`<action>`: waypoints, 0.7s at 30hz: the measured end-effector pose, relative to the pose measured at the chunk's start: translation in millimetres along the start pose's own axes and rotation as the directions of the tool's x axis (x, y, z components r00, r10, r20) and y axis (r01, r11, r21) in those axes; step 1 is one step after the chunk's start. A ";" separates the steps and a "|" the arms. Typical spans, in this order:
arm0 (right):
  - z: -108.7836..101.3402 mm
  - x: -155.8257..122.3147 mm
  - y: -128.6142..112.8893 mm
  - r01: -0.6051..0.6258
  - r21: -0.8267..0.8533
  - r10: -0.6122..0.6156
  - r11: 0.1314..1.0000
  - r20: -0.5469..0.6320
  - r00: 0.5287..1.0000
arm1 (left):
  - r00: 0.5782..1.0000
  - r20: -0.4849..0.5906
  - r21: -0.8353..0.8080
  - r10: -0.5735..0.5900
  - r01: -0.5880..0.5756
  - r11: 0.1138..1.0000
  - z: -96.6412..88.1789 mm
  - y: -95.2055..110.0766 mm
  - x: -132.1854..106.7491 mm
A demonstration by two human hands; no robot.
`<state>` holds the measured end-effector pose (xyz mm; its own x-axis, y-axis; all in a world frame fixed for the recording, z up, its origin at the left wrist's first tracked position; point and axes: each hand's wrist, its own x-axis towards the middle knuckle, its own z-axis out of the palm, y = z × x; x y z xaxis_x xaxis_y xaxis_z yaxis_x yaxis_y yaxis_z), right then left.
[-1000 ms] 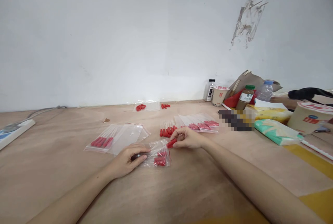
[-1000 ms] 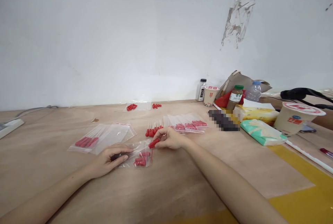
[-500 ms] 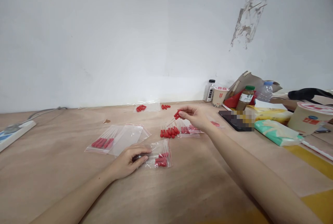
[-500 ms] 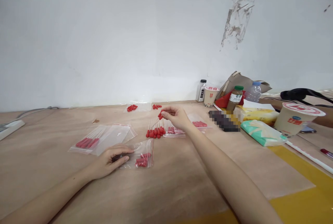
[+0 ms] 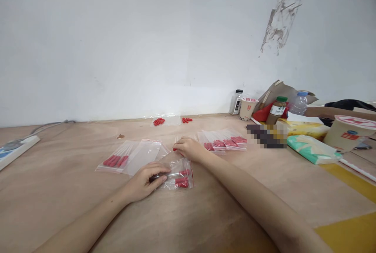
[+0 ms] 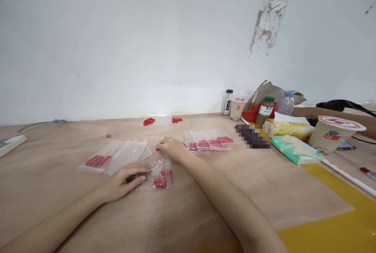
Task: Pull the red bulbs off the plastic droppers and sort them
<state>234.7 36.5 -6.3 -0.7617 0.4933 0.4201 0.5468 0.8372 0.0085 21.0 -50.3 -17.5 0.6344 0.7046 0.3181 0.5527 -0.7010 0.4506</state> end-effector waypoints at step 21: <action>-28.2 -66.0 -20.6 -0.341 0.456 0.419 0.822 -0.080 0.905 | 1.000 -0.018 0.000 -0.013 0.013 1.000 -0.7 2.2 0.4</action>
<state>283.6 -20.0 -8.6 -0.4324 0.7780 0.4558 0.5507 0.6281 -0.5497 22.0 -51.5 -15.8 0.6172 0.7155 0.3274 0.5610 -0.6919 0.4544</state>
